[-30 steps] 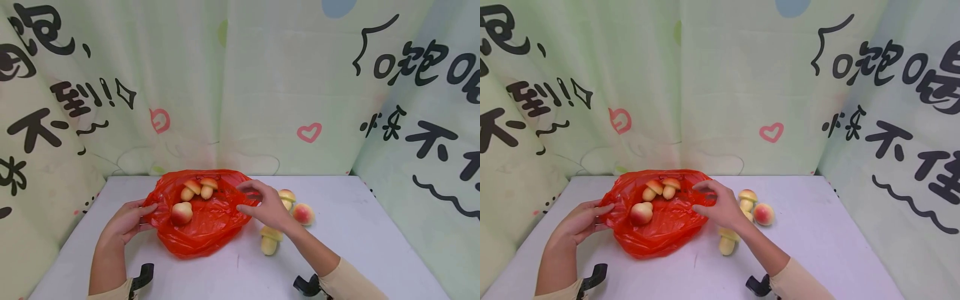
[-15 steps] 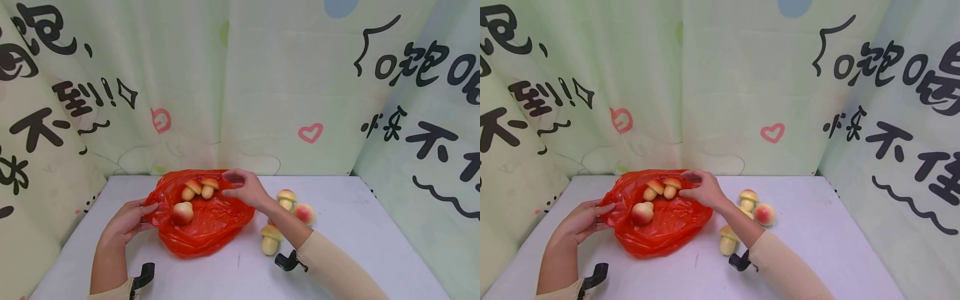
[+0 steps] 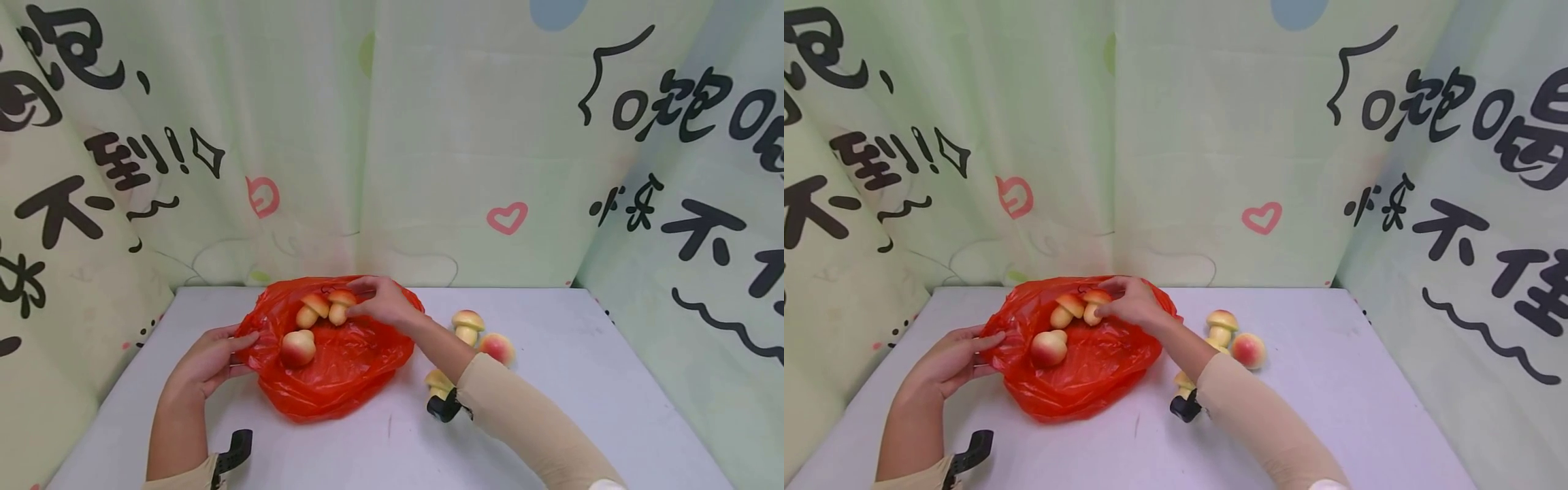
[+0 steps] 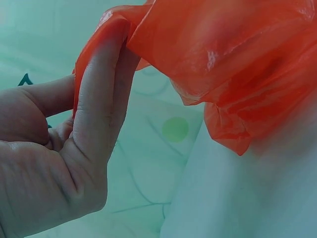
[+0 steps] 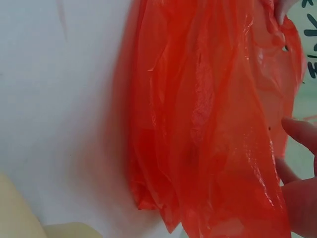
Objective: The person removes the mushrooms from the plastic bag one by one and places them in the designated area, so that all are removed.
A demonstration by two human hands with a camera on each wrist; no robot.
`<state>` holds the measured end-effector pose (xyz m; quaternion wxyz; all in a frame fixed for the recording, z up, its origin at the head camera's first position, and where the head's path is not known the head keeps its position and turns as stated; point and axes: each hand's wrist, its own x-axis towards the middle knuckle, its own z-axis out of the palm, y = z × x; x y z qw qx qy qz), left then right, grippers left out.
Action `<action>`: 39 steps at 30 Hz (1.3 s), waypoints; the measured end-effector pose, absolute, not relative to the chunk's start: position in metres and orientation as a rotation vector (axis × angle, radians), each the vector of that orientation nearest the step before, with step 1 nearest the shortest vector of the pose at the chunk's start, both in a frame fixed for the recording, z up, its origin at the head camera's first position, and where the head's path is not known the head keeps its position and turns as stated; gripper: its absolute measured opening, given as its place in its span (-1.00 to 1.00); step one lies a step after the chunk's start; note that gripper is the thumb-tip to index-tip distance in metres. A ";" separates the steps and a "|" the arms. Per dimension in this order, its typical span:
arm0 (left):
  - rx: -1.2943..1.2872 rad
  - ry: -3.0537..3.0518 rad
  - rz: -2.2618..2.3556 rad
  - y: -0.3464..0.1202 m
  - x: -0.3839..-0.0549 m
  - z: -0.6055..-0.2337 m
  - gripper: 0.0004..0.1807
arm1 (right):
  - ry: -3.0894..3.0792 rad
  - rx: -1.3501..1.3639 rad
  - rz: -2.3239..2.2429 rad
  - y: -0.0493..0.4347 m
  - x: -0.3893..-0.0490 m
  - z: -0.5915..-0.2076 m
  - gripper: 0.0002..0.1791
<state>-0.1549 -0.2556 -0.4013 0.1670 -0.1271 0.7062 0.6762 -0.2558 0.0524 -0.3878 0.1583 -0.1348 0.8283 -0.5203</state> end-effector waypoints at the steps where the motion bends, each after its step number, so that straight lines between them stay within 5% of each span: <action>1: -0.362 2.011 1.923 -0.255 -0.155 -0.401 -0.30 | 2.385 -0.381 -1.463 0.051 -0.257 -0.389 -0.40; 23: -0.356 2.040 1.905 -0.254 -0.157 -0.402 -0.27 | 2.670 -0.293 -1.138 0.019 -0.278 -0.417 -0.09; 39: -0.367 2.024 1.917 -0.254 -0.158 -0.402 -0.30 | 2.699 -0.430 -1.238 0.012 -0.284 -0.441 -0.24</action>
